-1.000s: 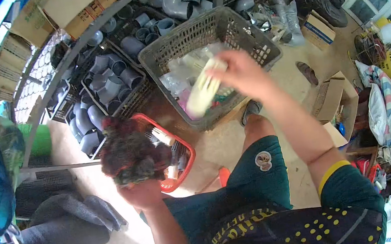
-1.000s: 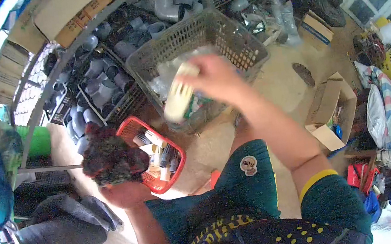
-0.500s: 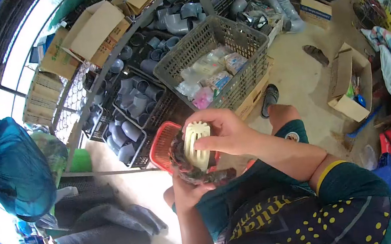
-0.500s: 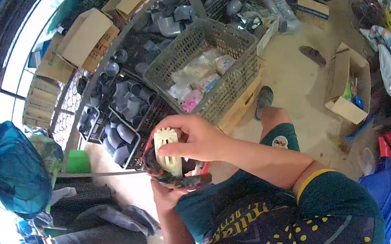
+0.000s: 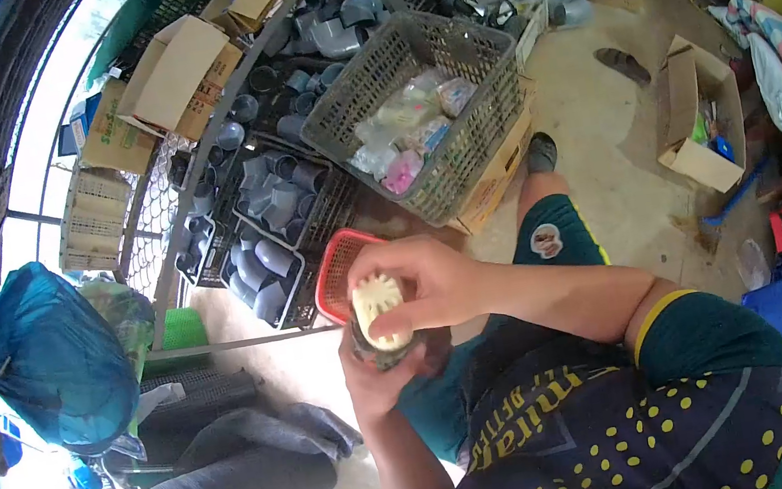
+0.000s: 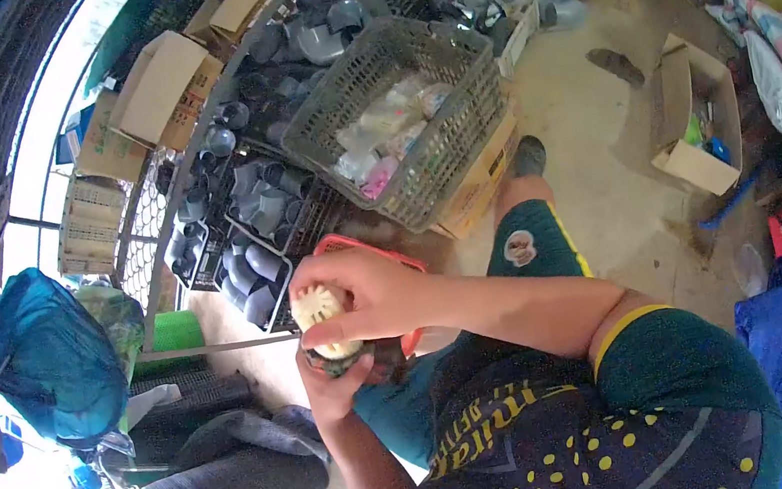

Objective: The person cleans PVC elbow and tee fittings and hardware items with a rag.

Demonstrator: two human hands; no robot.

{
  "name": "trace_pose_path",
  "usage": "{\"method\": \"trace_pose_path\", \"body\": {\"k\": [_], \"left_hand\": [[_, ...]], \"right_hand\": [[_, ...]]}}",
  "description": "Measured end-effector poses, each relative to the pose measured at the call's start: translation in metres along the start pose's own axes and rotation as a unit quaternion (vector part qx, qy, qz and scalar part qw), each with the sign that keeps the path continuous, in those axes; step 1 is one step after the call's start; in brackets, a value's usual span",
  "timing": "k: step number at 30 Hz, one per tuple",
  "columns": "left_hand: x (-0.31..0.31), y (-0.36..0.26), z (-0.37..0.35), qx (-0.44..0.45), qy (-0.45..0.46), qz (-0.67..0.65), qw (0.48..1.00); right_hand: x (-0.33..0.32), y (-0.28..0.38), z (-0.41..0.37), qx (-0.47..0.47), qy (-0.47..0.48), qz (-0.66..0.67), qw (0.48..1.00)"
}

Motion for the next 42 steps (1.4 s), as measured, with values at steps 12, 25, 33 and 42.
{"method": "trace_pose_path", "body": {"k": [12, 25, 33, 42], "left_hand": [[-0.180, 0.051, -0.115, 0.075, -0.302, -0.203, 0.928], [-0.206, 0.082, -0.160, 0.120, -0.406, -0.181, 0.888], [-0.131, 0.062, -0.076, 0.066, -0.346, 0.224, 0.909], [-0.007, 0.064, -0.002, -0.048, 0.110, -0.187, 0.975]], "right_hand": [[0.088, -0.338, 0.006, 0.191, 0.165, -0.126, 0.960], [0.117, -0.393, -0.018, 0.389, 0.303, -0.195, 0.848], [0.091, -0.160, 0.057, 0.104, 0.118, 0.285, 0.946], [0.026, -0.021, 0.035, 0.052, 0.090, 0.235, 0.966]]}}
Point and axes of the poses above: each hand's wrist, its own z-axis towards the middle knuckle, its own x-axis out of the palm, y = z × x, the point moved 3 cm from there along z, towards the middle knuckle, and after that the axes turned 4 degrees about z, right-handed, at the moved point
